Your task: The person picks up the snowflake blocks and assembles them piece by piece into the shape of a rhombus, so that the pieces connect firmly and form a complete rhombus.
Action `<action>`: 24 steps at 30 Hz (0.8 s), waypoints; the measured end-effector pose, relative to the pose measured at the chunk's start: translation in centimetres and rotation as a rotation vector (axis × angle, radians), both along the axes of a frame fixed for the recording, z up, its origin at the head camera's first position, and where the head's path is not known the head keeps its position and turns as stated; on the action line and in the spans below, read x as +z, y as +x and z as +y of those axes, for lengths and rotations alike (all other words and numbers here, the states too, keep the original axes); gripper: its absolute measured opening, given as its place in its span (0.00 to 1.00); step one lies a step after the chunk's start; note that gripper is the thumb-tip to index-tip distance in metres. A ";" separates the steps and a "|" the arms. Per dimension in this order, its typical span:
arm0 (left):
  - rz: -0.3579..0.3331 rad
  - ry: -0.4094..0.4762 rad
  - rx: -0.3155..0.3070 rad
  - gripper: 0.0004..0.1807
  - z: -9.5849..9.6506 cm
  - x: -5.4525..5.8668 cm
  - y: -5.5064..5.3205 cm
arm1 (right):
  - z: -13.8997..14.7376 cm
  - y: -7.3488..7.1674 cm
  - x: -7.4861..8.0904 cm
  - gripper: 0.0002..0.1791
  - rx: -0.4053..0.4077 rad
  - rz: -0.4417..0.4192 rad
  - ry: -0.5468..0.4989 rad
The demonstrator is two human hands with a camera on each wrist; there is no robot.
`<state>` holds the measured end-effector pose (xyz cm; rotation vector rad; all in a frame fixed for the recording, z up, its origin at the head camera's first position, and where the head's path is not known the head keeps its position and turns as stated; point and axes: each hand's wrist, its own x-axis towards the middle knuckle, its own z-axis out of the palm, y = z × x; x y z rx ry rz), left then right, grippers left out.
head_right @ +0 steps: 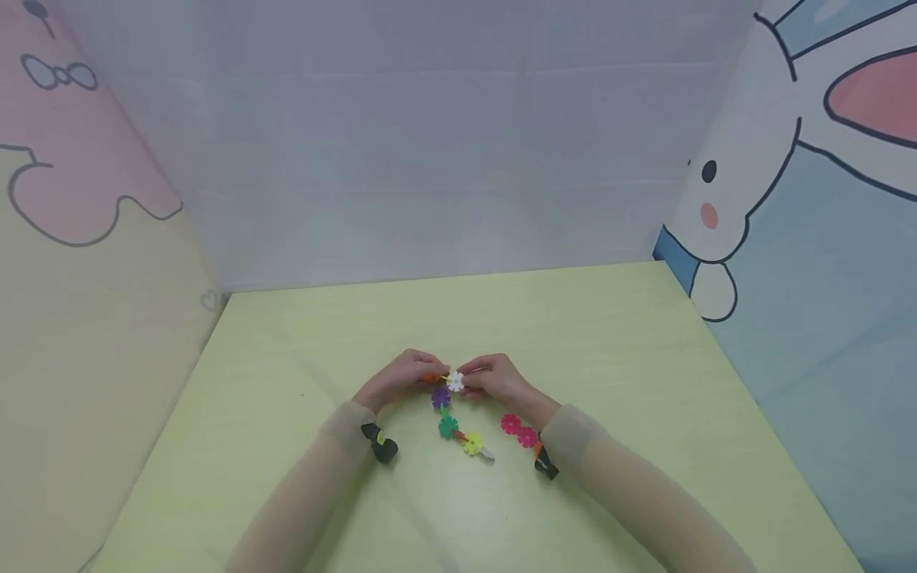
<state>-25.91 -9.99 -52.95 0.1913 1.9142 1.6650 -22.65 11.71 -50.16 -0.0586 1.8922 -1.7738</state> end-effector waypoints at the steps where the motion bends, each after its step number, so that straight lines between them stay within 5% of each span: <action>1: 0.006 -0.009 -0.014 0.13 -0.1 0.1 0.0 | -0.1 0.0 0.0 0.12 0.001 -0.002 0.003; 8: 0.081 -0.125 -0.082 0.11 -0.5 0.9 -0.3 | -0.8 -0.2 0.0 0.11 -0.008 -0.013 -0.001; 15: 0.086 -0.128 -0.089 0.11 -0.6 0.7 -0.4 | -0.5 -0.3 0.2 0.13 0.008 0.012 0.030; 24: 0.099 -0.118 -0.069 0.10 -1.6 0.2 -0.5 | 2.5 -0.7 -0.2 0.13 0.069 0.194 0.314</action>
